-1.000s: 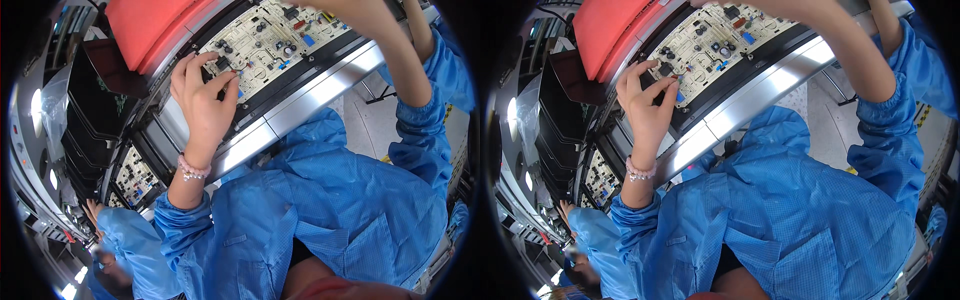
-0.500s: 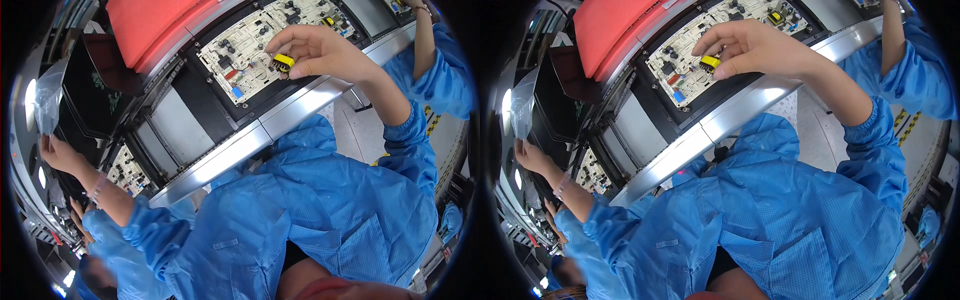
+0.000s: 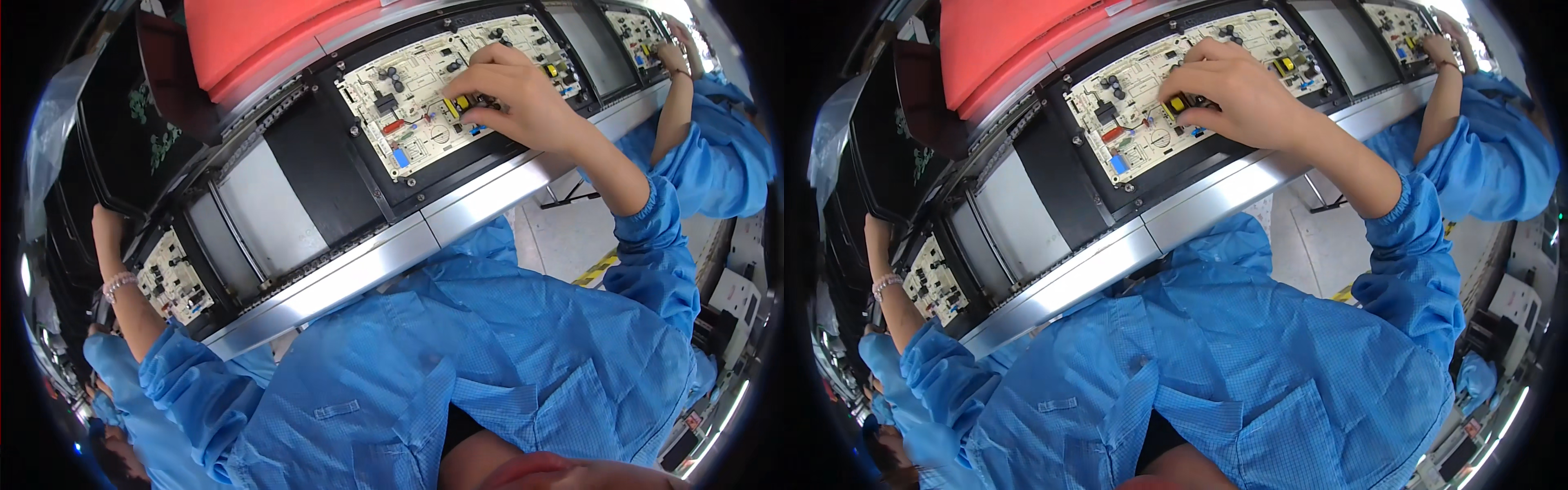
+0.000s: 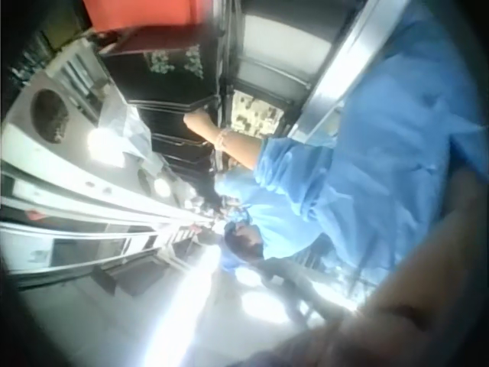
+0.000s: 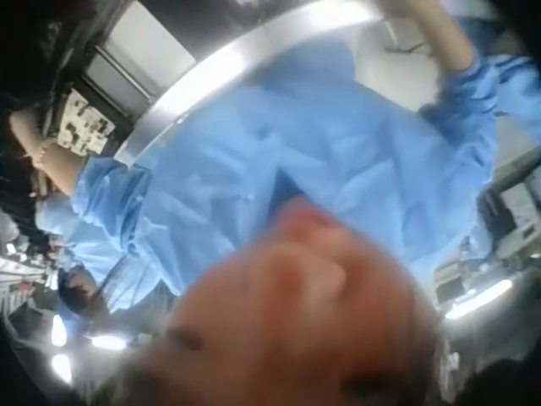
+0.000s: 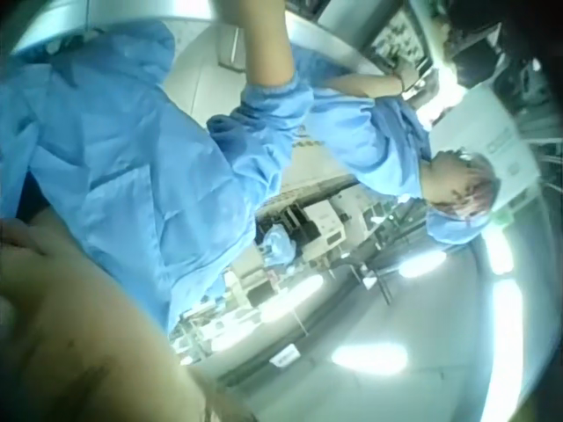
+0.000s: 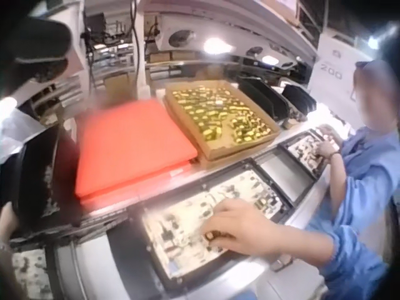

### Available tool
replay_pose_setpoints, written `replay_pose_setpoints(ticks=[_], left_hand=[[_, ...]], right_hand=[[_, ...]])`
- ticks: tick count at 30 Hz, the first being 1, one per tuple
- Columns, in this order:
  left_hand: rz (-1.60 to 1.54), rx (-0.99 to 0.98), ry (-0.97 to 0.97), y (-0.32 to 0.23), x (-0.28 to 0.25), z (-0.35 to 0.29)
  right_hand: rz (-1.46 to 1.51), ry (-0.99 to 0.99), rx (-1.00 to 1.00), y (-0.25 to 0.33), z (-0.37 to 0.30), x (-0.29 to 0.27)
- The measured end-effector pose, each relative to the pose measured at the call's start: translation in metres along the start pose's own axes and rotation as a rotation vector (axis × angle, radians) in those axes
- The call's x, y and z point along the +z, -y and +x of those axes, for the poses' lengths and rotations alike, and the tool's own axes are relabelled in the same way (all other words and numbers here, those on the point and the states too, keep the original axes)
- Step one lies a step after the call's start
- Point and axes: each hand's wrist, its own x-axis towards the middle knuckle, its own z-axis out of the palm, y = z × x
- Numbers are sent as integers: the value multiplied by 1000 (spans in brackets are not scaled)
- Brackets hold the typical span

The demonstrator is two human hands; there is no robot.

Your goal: Assembling electronic components onto printed circuit boards on an industrial production line.

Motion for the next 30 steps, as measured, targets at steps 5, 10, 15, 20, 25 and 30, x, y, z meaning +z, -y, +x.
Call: replay_pose_setpoints(ticks=[5,10,15,20,25,30], left_hand=[[-198,151,-55,-28,-16,-25],[-217,-2,65,-15,-9,-21],[-54,151,-161,-8,1,-22],[-235,146,-165,-5,-13,-27],[-576,79,-209,-31,-56,-53],[-1057,218,-399,-64,-91,-119]], right_hand=[[41,0,-3,-6,-2,4],[40,-11,48,1,-5,6],[39,-63,20,-3,-8,9],[68,-99,101,0,-14,10],[-88,-67,53,6,-16,5],[-347,6,-107,13,-2,-1]])
